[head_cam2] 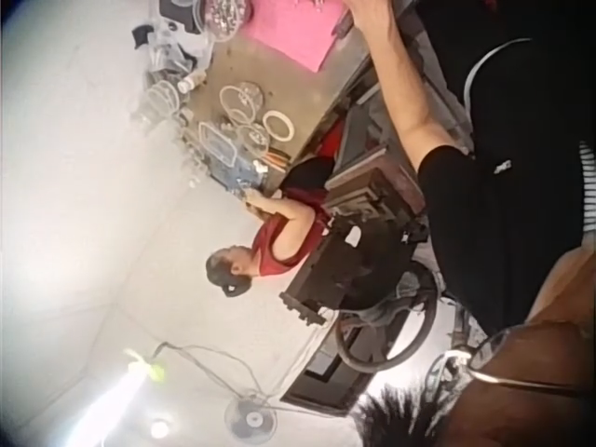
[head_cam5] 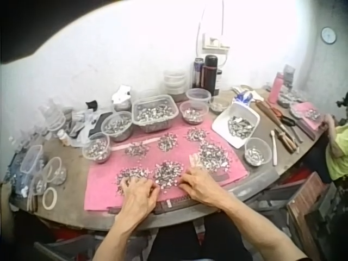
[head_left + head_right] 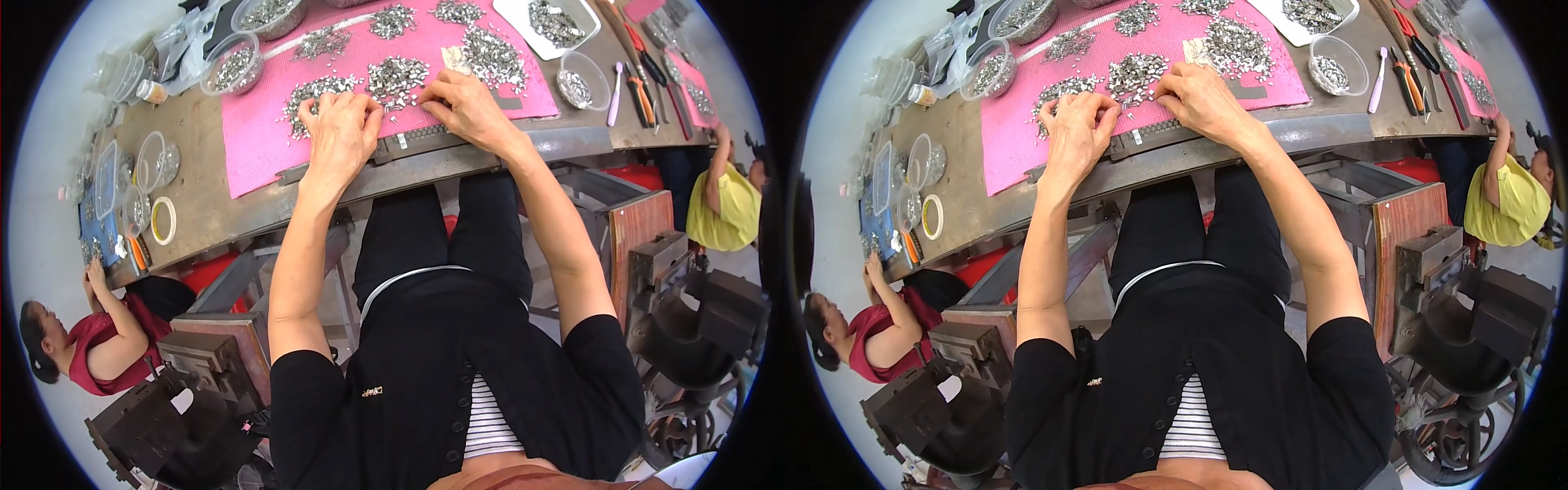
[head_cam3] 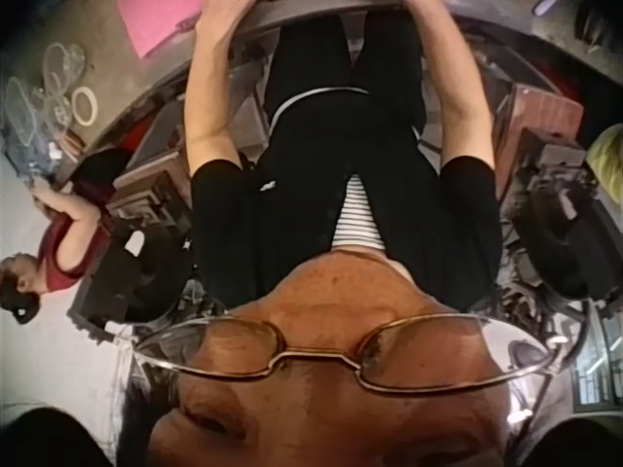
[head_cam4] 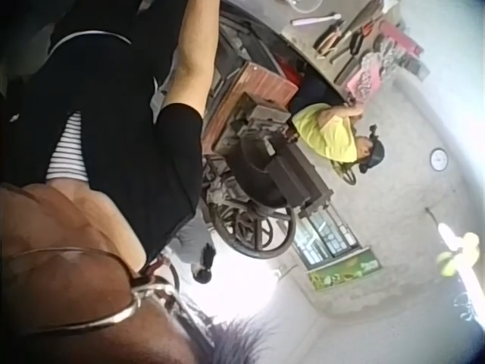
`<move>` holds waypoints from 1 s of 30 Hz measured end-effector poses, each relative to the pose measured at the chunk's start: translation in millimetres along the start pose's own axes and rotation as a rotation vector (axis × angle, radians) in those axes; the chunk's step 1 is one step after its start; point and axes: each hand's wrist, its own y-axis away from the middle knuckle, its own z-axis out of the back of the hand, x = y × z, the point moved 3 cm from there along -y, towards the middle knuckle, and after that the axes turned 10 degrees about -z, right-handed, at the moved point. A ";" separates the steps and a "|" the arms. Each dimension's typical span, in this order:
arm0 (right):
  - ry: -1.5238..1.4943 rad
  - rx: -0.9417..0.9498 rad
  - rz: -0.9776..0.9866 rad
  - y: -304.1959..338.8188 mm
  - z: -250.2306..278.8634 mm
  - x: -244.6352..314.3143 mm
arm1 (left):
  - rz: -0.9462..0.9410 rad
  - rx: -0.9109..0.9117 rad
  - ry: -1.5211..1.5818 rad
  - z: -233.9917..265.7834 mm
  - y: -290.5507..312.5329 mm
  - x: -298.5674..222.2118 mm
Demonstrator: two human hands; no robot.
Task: Arranging small metal components into a template and using a manual press to assemble them.
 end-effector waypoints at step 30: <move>-0.035 0.060 -0.195 8.5 21.4 -5.5 | 0.030 -0.093 0.169 10.4 12.1 -15.4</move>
